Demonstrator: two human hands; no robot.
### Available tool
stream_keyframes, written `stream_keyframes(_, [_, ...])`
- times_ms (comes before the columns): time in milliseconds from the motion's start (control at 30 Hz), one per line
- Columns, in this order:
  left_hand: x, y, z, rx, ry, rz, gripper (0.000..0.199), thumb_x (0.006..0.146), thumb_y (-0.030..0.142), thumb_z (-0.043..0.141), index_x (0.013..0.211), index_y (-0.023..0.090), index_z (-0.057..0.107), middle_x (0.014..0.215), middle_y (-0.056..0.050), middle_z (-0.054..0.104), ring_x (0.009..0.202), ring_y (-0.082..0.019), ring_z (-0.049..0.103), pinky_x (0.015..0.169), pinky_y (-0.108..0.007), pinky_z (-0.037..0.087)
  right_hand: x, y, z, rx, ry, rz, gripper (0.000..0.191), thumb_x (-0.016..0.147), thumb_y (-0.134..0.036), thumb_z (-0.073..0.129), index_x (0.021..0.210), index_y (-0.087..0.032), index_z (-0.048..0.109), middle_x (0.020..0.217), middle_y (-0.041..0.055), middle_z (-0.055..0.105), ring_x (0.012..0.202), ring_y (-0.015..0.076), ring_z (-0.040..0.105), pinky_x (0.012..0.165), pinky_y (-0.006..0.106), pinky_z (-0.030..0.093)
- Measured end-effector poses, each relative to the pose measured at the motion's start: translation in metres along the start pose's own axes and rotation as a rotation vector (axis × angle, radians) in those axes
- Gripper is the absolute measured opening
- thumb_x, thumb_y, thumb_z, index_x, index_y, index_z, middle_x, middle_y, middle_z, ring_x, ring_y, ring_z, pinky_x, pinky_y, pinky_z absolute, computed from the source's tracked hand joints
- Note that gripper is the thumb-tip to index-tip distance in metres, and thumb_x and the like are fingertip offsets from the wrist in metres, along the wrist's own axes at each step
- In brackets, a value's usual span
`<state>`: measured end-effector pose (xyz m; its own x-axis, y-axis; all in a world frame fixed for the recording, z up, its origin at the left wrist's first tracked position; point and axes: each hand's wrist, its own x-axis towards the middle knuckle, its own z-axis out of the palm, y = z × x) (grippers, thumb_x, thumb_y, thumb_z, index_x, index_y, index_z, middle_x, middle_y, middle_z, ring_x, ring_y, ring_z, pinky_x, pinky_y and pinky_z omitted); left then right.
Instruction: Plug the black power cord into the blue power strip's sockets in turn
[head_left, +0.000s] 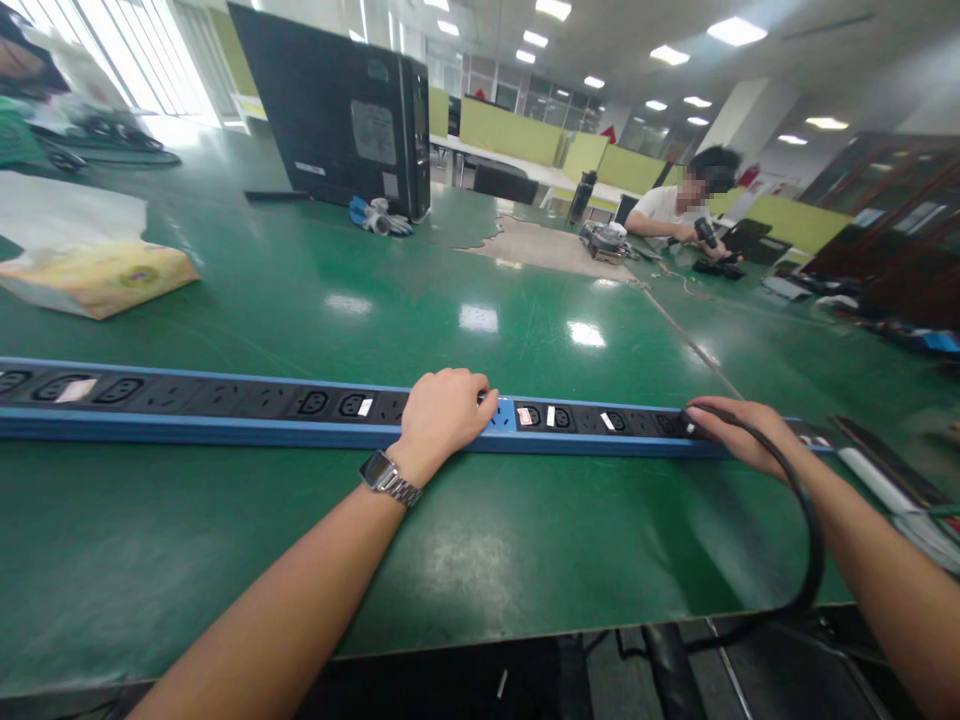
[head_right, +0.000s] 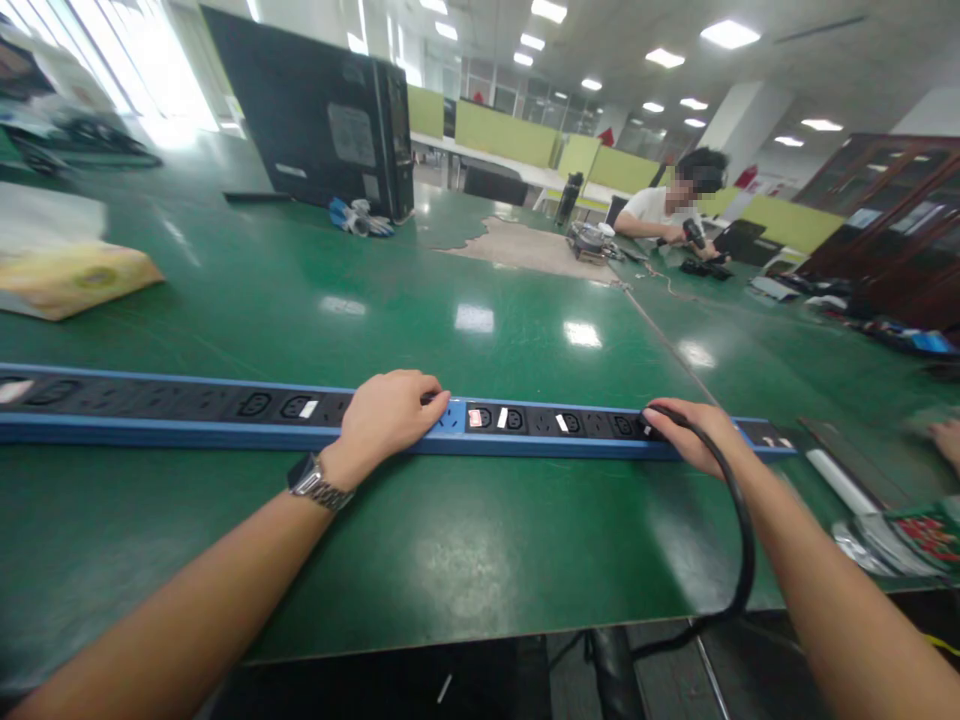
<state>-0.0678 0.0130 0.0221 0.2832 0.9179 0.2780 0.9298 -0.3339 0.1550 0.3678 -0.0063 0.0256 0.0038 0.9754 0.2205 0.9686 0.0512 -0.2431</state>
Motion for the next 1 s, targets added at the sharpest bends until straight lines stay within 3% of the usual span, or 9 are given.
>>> stream_keyframes(67, [0.000,0.000,0.000,0.006,0.006,-0.001,0.040,0.093,0.043,0.040,0.083,0.021,0.072,0.087,-0.008,0.072,0.083,-0.024,0.065,0.069,-0.033,0.044,-0.011,-0.010,0.001,0.003,0.132,0.013,0.043,0.081,-0.057,0.053,0.095,-0.022,0.074,0.088,0.0050,0.074,0.083,0.0246,0.068,0.073,0.032,0.050])
stream_keyframes(200, [0.000,0.001,0.000,0.010,-0.005,-0.013,0.040,0.092,0.043,0.040,0.085,0.021,0.072,0.088,-0.007,0.072,0.085,-0.023,0.065,0.070,-0.032,0.045,-0.040,-0.029,-0.001,-0.029,0.584,0.067,0.043,0.088,-0.048,0.048,0.110,-0.018,0.069,0.101,0.0095,0.072,0.092,0.0244,0.067,0.081,0.030,0.048])
stream_keyframes(300, [0.000,0.002,-0.002,0.006,-0.012,-0.010,0.040,0.092,0.043,0.040,0.085,0.021,0.072,0.088,-0.008,0.072,0.085,-0.023,0.065,0.070,-0.032,0.045,-0.049,-0.018,-0.009,-0.048,0.706,0.103,0.045,0.087,-0.048,0.051,0.115,-0.017,0.068,0.104,0.0110,0.070,0.093,0.0249,0.065,0.084,0.031,0.048])
stream_keyframes(467, [0.000,0.002,-0.003,0.007,-0.008,-0.007,0.040,0.092,0.043,0.040,0.085,0.022,0.073,0.088,-0.008,0.072,0.085,-0.024,0.066,0.070,-0.033,0.045,-0.049,0.042,-0.015,0.059,0.611,0.274,0.047,0.082,-0.051,0.056,0.112,-0.017,0.068,0.097,0.0106,0.070,0.086,0.0249,0.064,0.083,0.036,0.048])
stream_keyframes(600, [0.000,0.001,-0.003,0.015,-0.010,-0.002,0.040,0.093,0.043,0.040,0.085,0.021,0.072,0.088,-0.007,0.072,0.085,-0.022,0.065,0.069,-0.031,0.045,-0.048,0.078,-0.010,0.163,0.490,0.293,0.038,0.078,-0.051,0.059,0.100,-0.022,0.070,0.097,0.0089,0.071,0.090,0.0263,0.065,0.083,0.036,0.047])
stream_keyframes(767, [0.001,0.000,-0.001,0.017,0.001,0.011,0.039,0.093,0.043,0.040,0.083,0.021,0.071,0.086,-0.007,0.072,0.084,-0.023,0.065,0.067,-0.031,0.044,-0.044,0.092,-0.005,0.154,0.421,0.316,0.040,0.079,-0.053,0.058,0.103,-0.023,0.070,0.102,0.0092,0.071,0.099,0.0285,0.064,0.088,0.038,0.046])
stream_keyframes(1000, [0.000,0.001,-0.002,0.018,-0.020,-0.004,0.039,0.093,0.044,0.040,0.085,0.022,0.072,0.089,-0.007,0.072,0.085,-0.022,0.065,0.069,-0.031,0.045,-0.035,0.101,-0.010,0.029,0.333,0.212,0.042,0.080,-0.054,0.056,0.105,-0.023,0.069,0.104,0.0082,0.071,0.094,0.0265,0.064,0.084,0.035,0.046])
